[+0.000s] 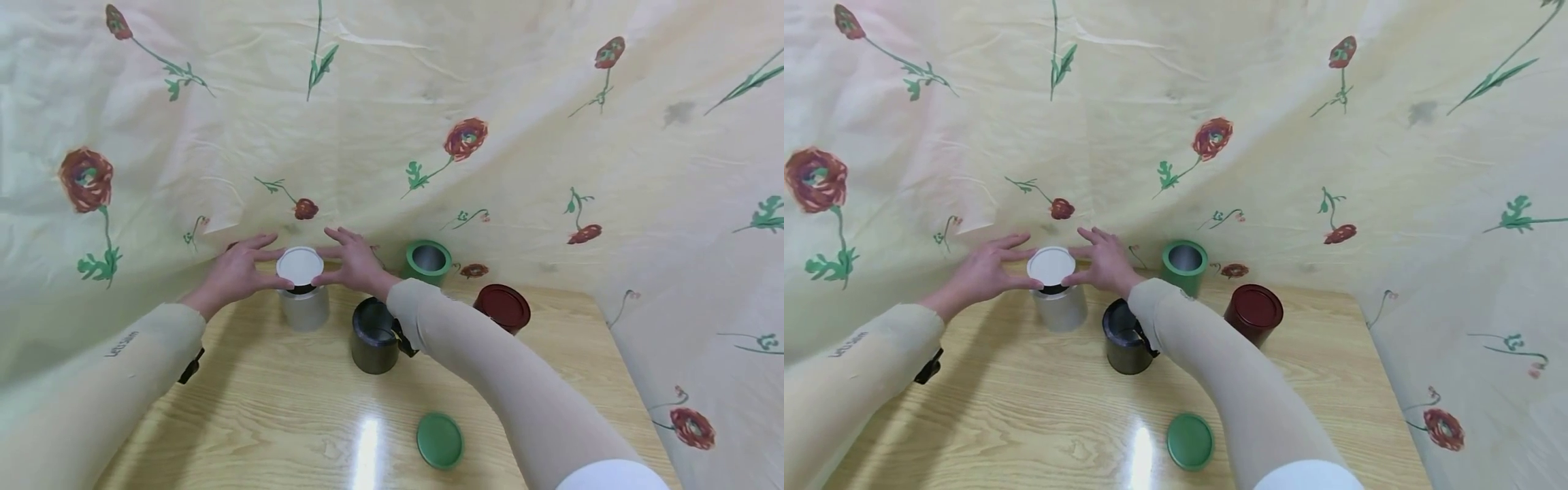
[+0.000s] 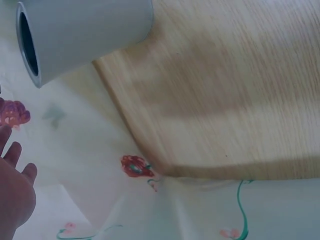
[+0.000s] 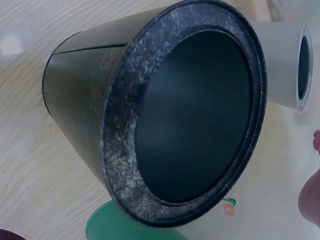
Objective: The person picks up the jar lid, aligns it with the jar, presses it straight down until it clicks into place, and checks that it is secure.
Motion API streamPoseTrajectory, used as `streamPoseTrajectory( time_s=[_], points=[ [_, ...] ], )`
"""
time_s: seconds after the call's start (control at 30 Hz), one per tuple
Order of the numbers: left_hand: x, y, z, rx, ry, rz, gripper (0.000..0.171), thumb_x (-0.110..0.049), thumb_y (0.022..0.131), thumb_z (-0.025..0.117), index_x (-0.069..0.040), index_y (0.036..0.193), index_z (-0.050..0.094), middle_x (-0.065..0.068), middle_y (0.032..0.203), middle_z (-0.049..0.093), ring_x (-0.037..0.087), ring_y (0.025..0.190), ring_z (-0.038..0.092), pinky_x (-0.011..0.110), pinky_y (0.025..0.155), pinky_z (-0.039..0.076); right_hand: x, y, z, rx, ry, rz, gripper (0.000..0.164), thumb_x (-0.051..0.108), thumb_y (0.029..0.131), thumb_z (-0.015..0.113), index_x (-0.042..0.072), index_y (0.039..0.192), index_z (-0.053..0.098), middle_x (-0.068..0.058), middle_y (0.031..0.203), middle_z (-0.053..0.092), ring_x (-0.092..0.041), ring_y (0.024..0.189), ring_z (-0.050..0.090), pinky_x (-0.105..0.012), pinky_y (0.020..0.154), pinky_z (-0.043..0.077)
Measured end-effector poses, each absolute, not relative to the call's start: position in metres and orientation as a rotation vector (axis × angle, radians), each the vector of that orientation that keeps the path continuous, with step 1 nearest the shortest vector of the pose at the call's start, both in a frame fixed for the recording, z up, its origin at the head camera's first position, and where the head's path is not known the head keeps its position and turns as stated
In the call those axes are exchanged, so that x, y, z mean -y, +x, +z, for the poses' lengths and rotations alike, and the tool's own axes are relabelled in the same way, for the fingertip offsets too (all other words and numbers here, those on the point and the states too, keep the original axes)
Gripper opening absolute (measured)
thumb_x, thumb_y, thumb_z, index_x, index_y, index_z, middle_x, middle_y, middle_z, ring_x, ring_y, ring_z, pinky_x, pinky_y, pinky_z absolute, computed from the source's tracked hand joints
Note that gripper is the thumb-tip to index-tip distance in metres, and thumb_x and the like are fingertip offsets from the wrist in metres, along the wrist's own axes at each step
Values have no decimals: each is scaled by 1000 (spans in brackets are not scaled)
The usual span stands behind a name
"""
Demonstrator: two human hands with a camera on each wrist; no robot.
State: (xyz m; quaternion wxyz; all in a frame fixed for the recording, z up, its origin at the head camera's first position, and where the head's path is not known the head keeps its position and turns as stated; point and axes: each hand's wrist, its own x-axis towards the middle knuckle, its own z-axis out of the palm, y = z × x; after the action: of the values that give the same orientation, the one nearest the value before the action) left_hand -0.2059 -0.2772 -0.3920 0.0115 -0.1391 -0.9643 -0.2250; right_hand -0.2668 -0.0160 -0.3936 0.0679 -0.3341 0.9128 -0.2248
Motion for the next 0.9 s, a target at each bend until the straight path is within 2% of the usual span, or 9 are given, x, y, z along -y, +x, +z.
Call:
streamPoseTrajectory(
  time_s=[0.43, 0.7, 0.9],
  points=[
    [279, -208, -403, 3041, -426, -712, 85, -54, 81, 90, -3, 145, 65, 24, 166, 41, 51, 153, 34, 71, 120, 32, 23, -271, -398, -2761, -1037, -459, 70, 56, 90, 83, 22, 149, 65, -8, 176, 29, -35, 164, 18, -50, 133, 15],
    [281, -208, -411, 3058, -431, -725, 84, -53, 82, 90, -4, 146, 65, 25, 165, 42, 52, 153, 33, 72, 119, 33, 27, -269, -402, -2759, -1004, -413, 70, 58, 90, 82, 23, 149, 66, -8, 176, 28, -35, 164, 18, -52, 133, 18],
    [281, -210, -414, 3085, -429, -717, 86, -56, 82, 89, -5, 147, 64, 26, 165, 42, 53, 154, 31, 73, 118, 33, 29, -268, -405, -2766, -981, -371, 70, 58, 90, 81, 23, 149, 65, -7, 176, 27, -35, 164, 18, -50, 133, 17]
  ],
)
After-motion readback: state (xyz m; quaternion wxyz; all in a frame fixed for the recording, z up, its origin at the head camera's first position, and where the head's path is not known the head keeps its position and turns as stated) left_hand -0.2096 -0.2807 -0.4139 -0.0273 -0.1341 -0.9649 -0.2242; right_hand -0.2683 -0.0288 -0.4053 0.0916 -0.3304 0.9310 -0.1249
